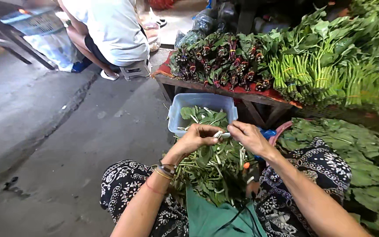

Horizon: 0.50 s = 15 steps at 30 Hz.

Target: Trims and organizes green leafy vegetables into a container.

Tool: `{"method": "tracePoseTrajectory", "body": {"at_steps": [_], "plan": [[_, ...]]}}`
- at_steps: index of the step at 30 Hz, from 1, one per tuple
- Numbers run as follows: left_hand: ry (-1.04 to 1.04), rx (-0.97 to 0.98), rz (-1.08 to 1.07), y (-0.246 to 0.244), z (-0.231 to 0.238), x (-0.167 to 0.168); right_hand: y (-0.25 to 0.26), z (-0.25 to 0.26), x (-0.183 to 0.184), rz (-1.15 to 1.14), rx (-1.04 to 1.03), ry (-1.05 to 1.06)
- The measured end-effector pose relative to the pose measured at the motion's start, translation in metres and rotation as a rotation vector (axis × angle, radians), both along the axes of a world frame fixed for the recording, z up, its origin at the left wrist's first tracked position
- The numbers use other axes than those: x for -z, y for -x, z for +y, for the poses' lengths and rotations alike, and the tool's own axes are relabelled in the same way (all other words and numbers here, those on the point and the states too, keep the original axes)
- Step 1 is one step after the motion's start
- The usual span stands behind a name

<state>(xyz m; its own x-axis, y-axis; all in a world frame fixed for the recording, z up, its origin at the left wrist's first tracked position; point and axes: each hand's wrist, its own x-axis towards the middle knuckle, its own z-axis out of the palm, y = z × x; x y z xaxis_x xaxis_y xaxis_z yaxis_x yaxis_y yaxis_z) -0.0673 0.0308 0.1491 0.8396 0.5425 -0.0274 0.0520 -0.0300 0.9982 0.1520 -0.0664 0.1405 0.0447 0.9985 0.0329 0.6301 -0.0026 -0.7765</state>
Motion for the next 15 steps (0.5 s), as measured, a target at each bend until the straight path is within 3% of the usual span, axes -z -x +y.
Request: {"method": "tracePoseTrajectory", "body": {"at_steps": [7,15], "plan": [[-0.194,-0.059,0.082,-0.003,-0.002,0.001,0.013,-0.005,-0.005,-0.243,-0.061,0.029],[-0.242,-0.08,0.107,-0.004,-0.003,-0.001,0.014,-0.005,0.0,-0.201,-0.018,-0.053]]}}
